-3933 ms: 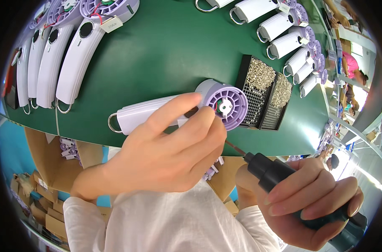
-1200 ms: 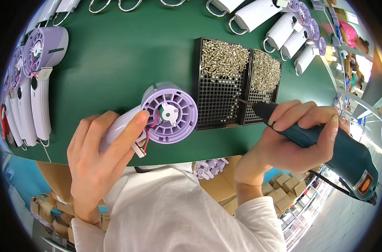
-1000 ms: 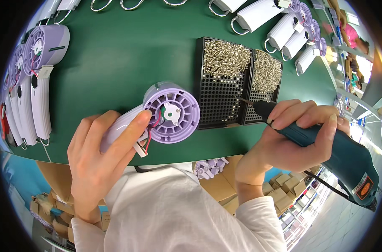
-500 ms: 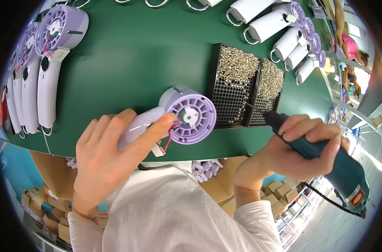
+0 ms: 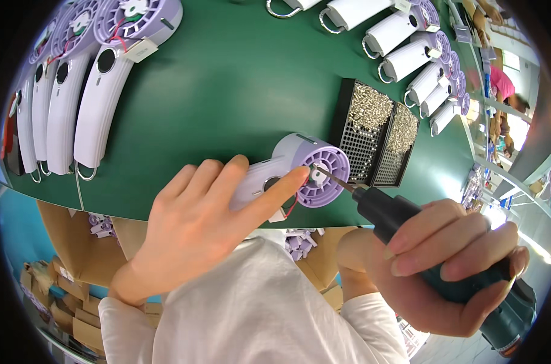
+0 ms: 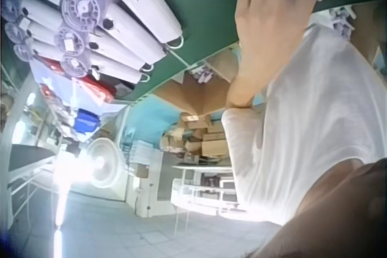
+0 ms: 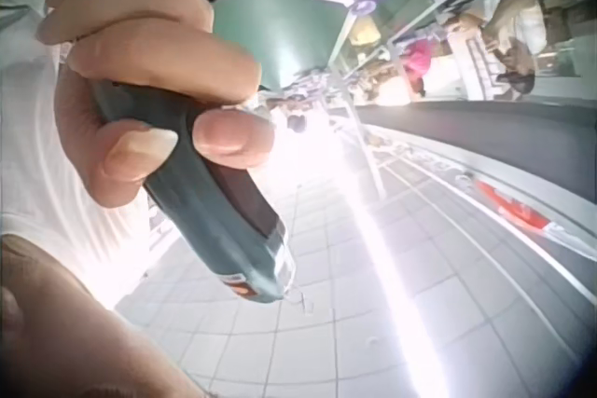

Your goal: The person assembles portable fans by fitting components together by hand, driving screws into them with an electric screwdriver, and lining up the assembled fans on the workbench.

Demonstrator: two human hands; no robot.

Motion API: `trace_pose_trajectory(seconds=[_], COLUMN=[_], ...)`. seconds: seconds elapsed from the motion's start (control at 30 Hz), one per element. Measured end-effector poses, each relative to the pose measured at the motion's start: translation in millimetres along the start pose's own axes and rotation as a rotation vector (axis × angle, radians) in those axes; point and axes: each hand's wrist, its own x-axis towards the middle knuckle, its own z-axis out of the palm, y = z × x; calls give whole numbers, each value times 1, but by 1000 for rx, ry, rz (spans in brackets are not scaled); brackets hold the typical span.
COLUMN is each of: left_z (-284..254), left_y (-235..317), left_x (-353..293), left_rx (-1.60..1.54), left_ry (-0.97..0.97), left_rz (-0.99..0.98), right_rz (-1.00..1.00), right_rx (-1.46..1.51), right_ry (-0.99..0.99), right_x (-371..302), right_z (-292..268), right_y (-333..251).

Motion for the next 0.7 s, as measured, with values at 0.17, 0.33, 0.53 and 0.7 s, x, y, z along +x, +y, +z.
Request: trace_pose_trajectory(seconds=[0.17,0.33,0.53,0.7], left_z=[-4,-3,-4,-5], left_y=[-2,-5,-5,-6], left_x=[-2,-3,-6,-7], left_rx=[1,-19,-25,-22], left_ry=[-41,-64,-81,-93], left_rz=[13,12,-3,8], right_rz=[43,69,98,84], right_rx=[21,-41,-140,-110], right_ry=[48,-9,-68,-77], right_x=[1,4,-2,-3], right_z=[11,21,26,22], right_y=[5,17,29,31])
